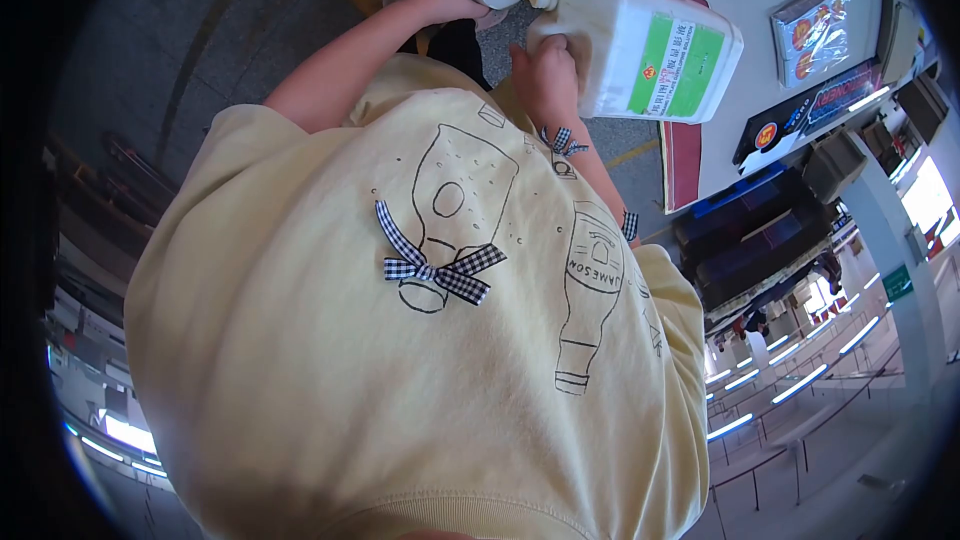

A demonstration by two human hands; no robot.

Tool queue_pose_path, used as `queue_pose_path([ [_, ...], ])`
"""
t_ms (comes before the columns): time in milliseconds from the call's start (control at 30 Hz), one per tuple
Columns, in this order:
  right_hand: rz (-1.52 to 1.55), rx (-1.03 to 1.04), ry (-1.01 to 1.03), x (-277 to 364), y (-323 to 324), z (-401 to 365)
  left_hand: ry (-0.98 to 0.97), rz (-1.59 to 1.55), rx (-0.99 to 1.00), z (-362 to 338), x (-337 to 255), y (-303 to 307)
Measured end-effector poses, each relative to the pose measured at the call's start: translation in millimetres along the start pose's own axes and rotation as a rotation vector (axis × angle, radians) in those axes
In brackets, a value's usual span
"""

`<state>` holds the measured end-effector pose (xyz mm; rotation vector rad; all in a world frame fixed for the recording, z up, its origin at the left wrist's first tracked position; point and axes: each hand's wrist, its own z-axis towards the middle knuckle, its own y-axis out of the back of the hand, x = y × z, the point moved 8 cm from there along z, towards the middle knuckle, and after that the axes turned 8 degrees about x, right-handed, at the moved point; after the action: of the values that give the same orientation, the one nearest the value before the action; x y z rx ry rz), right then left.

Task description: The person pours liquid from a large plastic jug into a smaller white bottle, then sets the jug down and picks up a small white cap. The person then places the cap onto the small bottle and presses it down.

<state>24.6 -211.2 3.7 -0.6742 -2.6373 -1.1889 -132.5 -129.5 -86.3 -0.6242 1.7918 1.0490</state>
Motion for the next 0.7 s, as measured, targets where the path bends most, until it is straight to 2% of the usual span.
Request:
queue_pose_path([
  [200, -0.031, 0.012, -0.009, -4, -6, 3, -0.075, 0.001, 0.004, -2, 21, -10],
  [300, -0.057, -0.06, 0.035, -4, -8, 4, -0.053, 0.002, 0.008, -3, 25, -14],
  [400, -0.084, -0.065, 0.035, -1, -6, 4, -0.053, 0.01, 0.0, -2, 25, -14],
  [500, -0.065, 0.005, -0.004, 3, -6, 3, 0.039, 0.045, 0.025, -4, 25, -14],
  [700, -0.06, -0.053, 0.054, -6, -13, 7, 0.068, 0.059, 0.02, -4, 30, -18],
])
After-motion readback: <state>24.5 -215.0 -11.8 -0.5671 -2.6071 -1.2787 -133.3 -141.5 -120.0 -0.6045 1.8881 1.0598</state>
